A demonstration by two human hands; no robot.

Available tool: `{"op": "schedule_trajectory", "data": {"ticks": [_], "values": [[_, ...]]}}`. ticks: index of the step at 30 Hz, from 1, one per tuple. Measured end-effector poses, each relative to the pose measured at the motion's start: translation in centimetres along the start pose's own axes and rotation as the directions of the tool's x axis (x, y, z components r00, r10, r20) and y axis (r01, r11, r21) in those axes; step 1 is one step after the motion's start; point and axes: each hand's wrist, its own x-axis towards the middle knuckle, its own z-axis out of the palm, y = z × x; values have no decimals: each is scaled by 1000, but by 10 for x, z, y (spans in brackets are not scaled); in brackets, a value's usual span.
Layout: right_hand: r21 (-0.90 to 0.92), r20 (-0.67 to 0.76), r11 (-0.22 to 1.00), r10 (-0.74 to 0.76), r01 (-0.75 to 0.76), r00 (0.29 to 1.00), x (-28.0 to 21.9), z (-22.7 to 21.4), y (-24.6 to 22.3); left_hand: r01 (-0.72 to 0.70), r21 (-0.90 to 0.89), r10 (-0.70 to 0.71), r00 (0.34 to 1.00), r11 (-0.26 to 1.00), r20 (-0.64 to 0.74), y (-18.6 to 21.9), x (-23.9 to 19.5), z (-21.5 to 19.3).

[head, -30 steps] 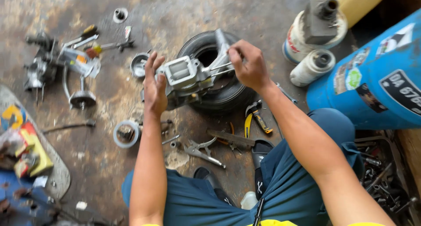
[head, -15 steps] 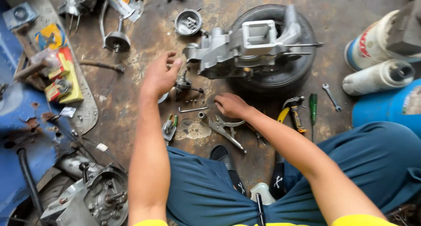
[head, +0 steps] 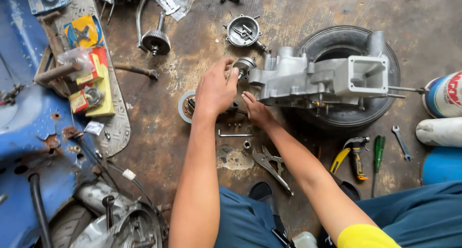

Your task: The person sits on the workshop floor and works on a motorcycle engine crankcase propped on a tire. They align a square metal mounting bracket against the crankcase, pick a socket wrench from a tool tray, and use it to tighten bolts while holding the bracket in place with the other hand.

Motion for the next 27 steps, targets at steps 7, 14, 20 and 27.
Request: {"op": "schedule_trajectory", "data": {"ticks": [7,14,20,27], "values": [[17,-640,943,-245,332,728,61,75,37,-137,-142,110,977,980,-183,9,5,-2],[-310,-445,947,-225,87,867,69,48,18,-241,-97,205,937,966,-283,14,5,0],[-434,-412,900,-247,49,877,82,107,49,-272,-63,241,921,960,-305,18,5,4],[-404,-383,912,-236,67,893,81,85,34,-261,-49,234,923,964,-304,25,7,10]]}}
